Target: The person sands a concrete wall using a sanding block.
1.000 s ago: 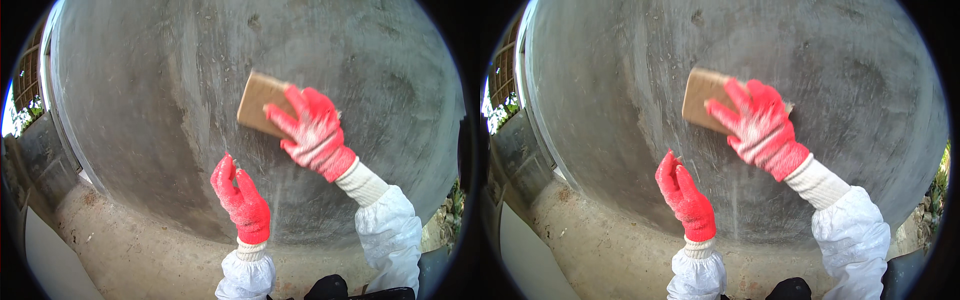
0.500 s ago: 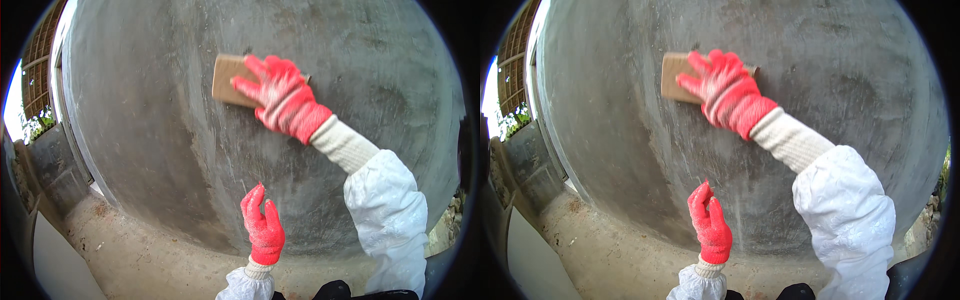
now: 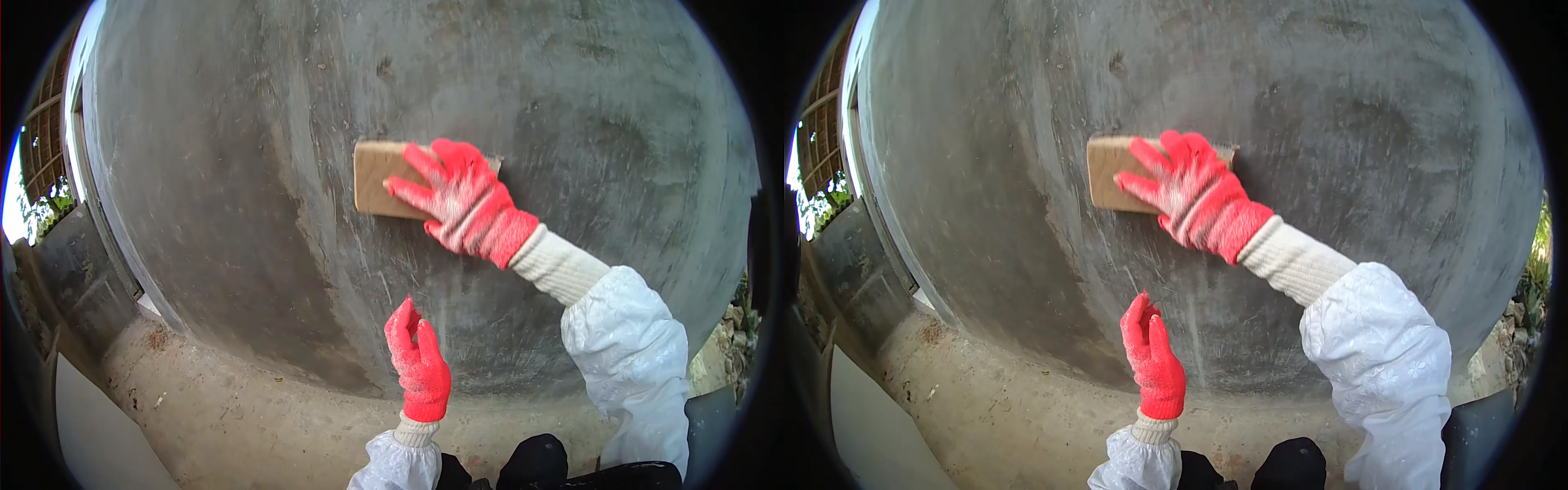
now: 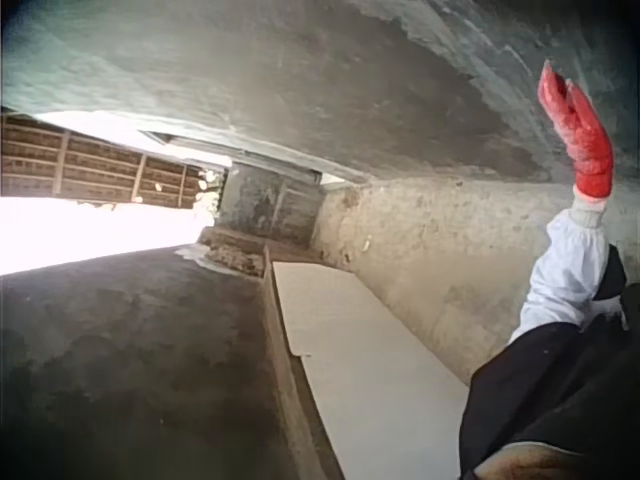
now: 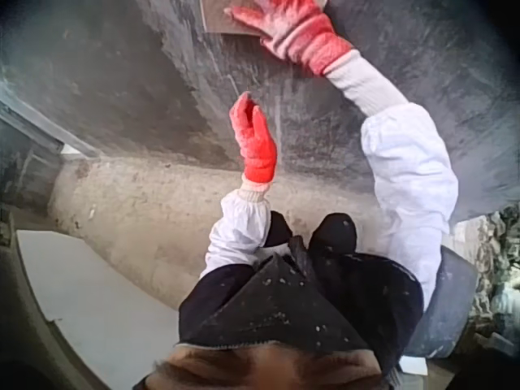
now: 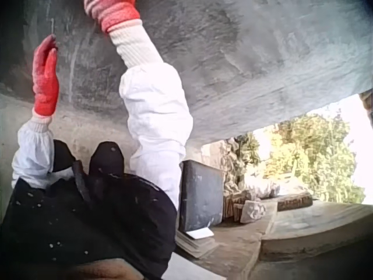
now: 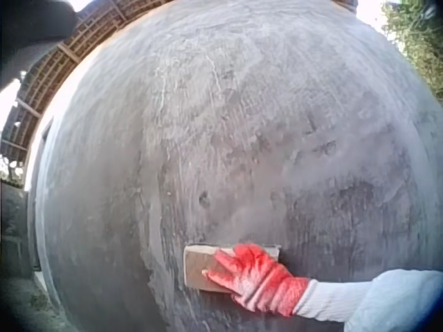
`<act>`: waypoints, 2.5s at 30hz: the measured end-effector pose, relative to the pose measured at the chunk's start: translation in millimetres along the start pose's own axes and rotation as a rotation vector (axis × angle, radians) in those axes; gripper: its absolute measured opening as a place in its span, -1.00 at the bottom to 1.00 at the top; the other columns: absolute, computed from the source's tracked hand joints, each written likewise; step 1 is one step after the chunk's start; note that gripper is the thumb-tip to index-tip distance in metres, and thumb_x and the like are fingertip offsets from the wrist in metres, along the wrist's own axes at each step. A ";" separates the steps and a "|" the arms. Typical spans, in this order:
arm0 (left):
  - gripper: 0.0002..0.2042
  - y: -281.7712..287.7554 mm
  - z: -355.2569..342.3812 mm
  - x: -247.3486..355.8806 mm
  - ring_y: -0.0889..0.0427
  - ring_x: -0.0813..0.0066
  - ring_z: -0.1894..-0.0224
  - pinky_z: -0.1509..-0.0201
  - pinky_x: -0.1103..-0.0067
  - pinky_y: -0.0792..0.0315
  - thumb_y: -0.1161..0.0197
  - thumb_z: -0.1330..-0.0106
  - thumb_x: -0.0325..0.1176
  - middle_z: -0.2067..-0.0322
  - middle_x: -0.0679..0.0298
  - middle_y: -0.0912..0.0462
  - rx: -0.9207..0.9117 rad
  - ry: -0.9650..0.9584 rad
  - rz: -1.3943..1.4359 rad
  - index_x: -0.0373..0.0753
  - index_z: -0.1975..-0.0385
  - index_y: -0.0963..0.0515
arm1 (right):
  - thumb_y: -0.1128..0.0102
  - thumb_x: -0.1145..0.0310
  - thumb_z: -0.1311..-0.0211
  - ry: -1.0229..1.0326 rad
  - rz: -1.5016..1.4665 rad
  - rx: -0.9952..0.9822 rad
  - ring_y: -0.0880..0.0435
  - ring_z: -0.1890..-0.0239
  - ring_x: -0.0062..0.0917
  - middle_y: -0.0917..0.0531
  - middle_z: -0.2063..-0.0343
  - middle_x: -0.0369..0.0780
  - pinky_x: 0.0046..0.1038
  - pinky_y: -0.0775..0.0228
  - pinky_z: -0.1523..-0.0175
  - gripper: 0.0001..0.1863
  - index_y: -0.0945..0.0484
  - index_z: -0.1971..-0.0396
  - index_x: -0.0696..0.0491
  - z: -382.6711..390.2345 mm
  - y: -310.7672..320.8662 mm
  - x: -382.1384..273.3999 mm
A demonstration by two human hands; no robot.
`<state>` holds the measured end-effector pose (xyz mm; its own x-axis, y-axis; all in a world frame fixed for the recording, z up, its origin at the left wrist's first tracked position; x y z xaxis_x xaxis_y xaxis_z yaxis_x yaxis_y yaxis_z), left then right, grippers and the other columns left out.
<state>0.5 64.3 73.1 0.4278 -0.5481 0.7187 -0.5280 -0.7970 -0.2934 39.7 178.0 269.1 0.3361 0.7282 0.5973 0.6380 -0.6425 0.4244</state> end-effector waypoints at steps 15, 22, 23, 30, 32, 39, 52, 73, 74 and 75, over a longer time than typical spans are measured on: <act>-0.42 -71.7 -5.0 -28.2 0.01 -0.04 -0.48 -0.45 0.27 -0.06 -0.01 -0.50 -0.31 -0.45 -0.16 0.13 -0.031 -0.185 -0.350 -0.26 -0.46 -0.01 | -0.25 0.14 -0.05 -0.194 -0.316 -0.025 -0.47 -0.09 -0.29 -0.38 -0.24 -0.24 -0.17 -0.42 -0.07 -0.44 -0.51 -0.15 -0.20 122.2 -28.9 -43.4; -0.16 -80.3 -5.4 -60.2 0.10 -0.22 -0.47 -0.48 0.17 0.03 -0.24 -0.33 -0.02 -0.44 -0.27 0.23 0.229 -0.198 -0.584 -0.26 -0.47 0.04 | -0.25 0.39 -0.09 -0.387 -0.662 0.069 -0.57 -0.04 -0.27 -0.55 -0.14 -0.21 -0.28 -0.53 -0.01 -0.59 -0.59 -0.01 -0.05 164.8 -29.2 -33.2; -0.10 -73.6 -26.4 -50.1 0.09 -0.22 -0.47 -0.47 0.15 0.00 -0.30 -0.27 0.03 -0.44 -0.27 0.23 0.361 -0.137 -0.705 -0.25 -0.47 0.04 | -0.29 0.47 -0.03 -0.365 -0.627 0.090 -0.58 -0.04 -0.26 -0.55 -0.13 -0.20 -0.30 -0.53 0.00 -0.53 -0.59 -0.03 -0.04 156.4 -12.2 -26.1; -0.03 -61.3 -99.4 4.3 -0.06 -0.29 -0.41 -0.41 0.08 -0.11 -0.47 -0.07 -0.06 -0.41 -0.28 0.07 0.261 -0.542 -0.829 -0.22 -0.44 -0.06 | -0.32 0.65 0.09 -0.534 -0.077 0.404 -0.44 -0.24 -0.25 -0.45 -0.23 -0.18 -0.34 -0.41 -0.22 -0.33 -0.55 -0.15 -0.04 191.6 64.6 79.4; -0.02 -46.0 -74.4 -24.1 -0.05 -0.32 -0.42 -0.39 0.03 -0.11 -0.50 -0.02 -0.14 -0.41 -0.29 0.07 0.221 -0.651 -0.847 -0.17 -0.45 -0.05 | -0.38 0.58 0.08 -0.578 0.047 0.458 -0.41 -0.25 -0.25 -0.43 -0.25 -0.19 -0.33 -0.37 -0.25 -0.32 -0.53 -0.17 -0.07 206.3 60.8 108.1; 0.05 2.4 -8.5 -112.9 -0.06 -0.38 -0.40 -0.34 -0.07 -0.12 -0.53 0.02 -0.11 -0.40 -0.36 0.11 0.076 -0.637 -0.841 -0.05 -0.48 0.02 | -0.33 0.48 -0.02 -0.568 0.367 0.394 -0.25 -0.38 -0.11 -0.29 -0.35 -0.14 -0.18 -0.17 -0.40 -0.26 -0.39 -0.31 -0.05 262.3 40.7 141.0; 0.01 9.5 9.1 -119.6 -0.05 -0.43 -0.40 -0.33 -0.11 -0.10 -0.51 -0.02 -0.20 -0.39 -0.37 0.08 0.043 -0.681 -0.865 0.01 -0.47 0.01 | -0.31 0.50 -0.01 -0.599 0.319 0.365 -0.28 -0.38 -0.18 -0.34 -0.33 -0.18 -0.17 -0.11 -0.44 -0.29 -0.42 -0.28 -0.02 259.0 30.9 135.9; -0.13 -55.3 -97.0 -6.8 -0.03 -0.26 -0.43 -0.41 0.08 -0.09 -0.49 -0.07 -0.26 -0.40 -0.23 0.02 0.083 -0.773 -0.788 -0.02 -0.43 -0.17 | -0.32 0.51 0.05 -0.596 0.320 0.371 -0.32 -0.35 -0.17 -0.39 -0.29 -0.18 -0.13 -0.13 -0.43 -0.29 -0.45 -0.24 0.02 268.3 34.4 135.5; -0.16 -61.6 -119.3 20.8 -0.04 -0.22 -0.44 -0.43 0.14 -0.09 -0.48 -0.10 -0.27 -0.41 -0.21 0.00 0.107 -0.793 -0.760 -0.06 -0.42 -0.20 | -0.32 0.52 0.06 -0.595 0.313 0.381 -0.33 -0.34 -0.17 -0.40 -0.29 -0.18 -0.13 -0.13 -0.43 -0.29 -0.45 -0.23 0.02 266.6 33.4 134.4; -0.16 -62.8 -126.6 26.8 -0.04 -0.22 -0.44 -0.43 0.14 -0.09 -0.48 -0.10 -0.27 -0.41 -0.21 0.00 0.108 -0.795 -0.767 -0.06 -0.42 -0.20 | -0.32 0.52 0.07 -0.594 0.313 0.391 -0.33 -0.34 -0.18 -0.41 -0.28 -0.18 -0.13 -0.13 -0.42 -0.29 -0.46 -0.23 0.03 265.3 33.0 134.2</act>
<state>-47.7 131.8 190.6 0.9829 0.1247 0.1352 0.1293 -0.9913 -0.0254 289.6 317.7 182.7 0.7855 0.6032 0.1384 0.6131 -0.7889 -0.0413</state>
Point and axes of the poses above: each hand's wrist, its own z-axis away from the middle knuckle, its own y-axis out of the back of the hand, x = y × z, the point moved 5 cm from there along -z, towards the middle knuckle
